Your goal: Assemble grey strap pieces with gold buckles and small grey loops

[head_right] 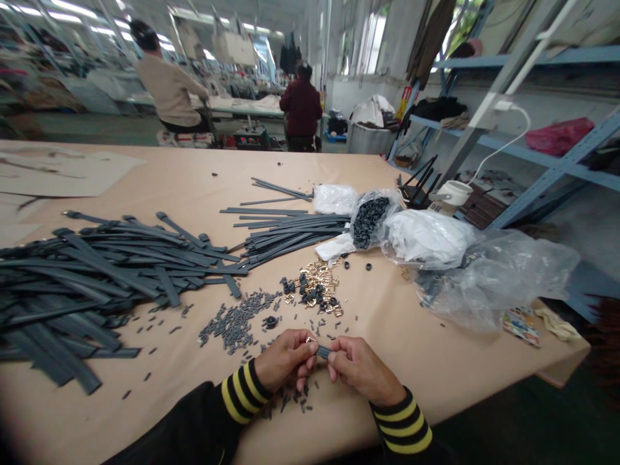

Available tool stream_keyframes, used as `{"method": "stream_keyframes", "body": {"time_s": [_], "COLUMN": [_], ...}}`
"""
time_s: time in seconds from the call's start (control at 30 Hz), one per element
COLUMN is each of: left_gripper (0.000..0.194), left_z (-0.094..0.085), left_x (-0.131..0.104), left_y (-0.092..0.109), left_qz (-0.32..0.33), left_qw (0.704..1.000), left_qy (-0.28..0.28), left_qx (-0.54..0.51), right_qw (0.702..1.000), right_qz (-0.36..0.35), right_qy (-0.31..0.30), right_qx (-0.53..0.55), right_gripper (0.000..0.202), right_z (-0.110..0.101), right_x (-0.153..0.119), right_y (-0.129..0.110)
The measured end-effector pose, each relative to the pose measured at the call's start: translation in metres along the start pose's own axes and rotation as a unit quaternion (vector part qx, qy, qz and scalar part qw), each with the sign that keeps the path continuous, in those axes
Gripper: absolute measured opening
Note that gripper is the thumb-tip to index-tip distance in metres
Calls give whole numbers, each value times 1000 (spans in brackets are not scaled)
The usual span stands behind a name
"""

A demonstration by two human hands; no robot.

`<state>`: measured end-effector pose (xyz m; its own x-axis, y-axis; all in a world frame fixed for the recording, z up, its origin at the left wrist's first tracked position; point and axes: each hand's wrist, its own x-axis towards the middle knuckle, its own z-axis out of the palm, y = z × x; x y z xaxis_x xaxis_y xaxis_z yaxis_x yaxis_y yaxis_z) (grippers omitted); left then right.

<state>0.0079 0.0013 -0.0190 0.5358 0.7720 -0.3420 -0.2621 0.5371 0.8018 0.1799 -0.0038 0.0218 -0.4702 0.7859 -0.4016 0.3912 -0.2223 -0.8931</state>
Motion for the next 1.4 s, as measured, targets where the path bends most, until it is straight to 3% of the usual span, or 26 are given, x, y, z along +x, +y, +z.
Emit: {"method": "stream_keyframes", "body": {"time_s": [0.2,0.5,0.7,0.8,0.93,1.17,1.4], "left_gripper": [27,29,29,29,28,25,23], "left_z": [-2,5,2,4,5,9,16], "left_x": [2,-1,2,3,2,0,-2], "left_y": [-2,-4,-6,-5,-5,-3,-2], "left_qz": [6,22,58,61,55,56,57], "left_qw": [1000,1000,998,997,995,995,994], "left_qy": [-22,-2,-7,33,80,88,95], "left_qx": [-17,12,-32,-42,-14,-1,20], "right_qw": [999,970,944,923,871,850,831], "right_qz": [-3,-29,-81,-114,-123,-126,-124], "right_qy": [-2,-9,37,80,169,162,199], "right_qx": [-39,-242,-318,-359,-445,-484,-504], "right_gripper": [21,16,29,21,10,16,16], "right_z": [-2,-18,-25,-23,-23,-20,-19], "right_x": [2,1,18,35,60,71,74], "right_y": [-3,-25,-34,-31,-25,-26,-34]}}
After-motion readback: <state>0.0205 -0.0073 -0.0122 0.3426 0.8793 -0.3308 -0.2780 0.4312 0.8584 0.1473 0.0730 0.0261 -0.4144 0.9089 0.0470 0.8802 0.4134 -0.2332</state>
